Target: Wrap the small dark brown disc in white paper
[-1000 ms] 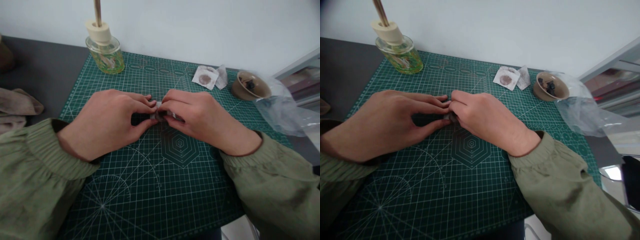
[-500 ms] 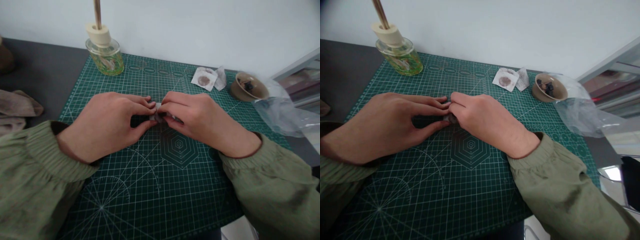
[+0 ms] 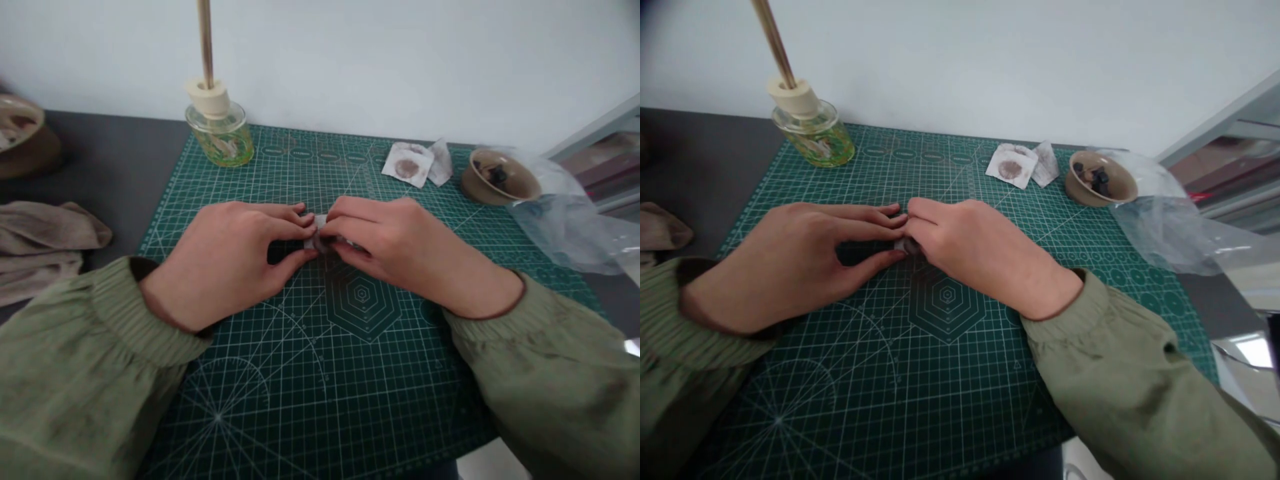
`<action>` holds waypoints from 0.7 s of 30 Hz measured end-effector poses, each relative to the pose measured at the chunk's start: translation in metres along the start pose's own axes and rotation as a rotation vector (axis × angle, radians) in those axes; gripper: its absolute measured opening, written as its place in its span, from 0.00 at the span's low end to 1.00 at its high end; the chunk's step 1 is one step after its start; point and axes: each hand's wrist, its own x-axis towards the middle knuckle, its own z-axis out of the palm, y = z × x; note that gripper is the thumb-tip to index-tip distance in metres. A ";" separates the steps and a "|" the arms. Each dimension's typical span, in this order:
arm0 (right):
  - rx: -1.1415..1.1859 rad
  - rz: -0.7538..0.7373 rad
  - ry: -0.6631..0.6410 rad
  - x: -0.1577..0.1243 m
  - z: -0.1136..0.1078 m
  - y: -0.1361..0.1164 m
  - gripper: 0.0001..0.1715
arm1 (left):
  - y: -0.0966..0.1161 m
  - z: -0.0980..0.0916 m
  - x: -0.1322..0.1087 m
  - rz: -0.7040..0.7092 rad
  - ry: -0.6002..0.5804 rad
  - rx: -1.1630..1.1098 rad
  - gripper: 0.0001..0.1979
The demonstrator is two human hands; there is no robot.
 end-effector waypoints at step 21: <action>0.522 0.361 0.590 0.009 0.027 0.038 0.09 | -0.027 0.001 0.051 -0.056 -0.100 0.052 0.13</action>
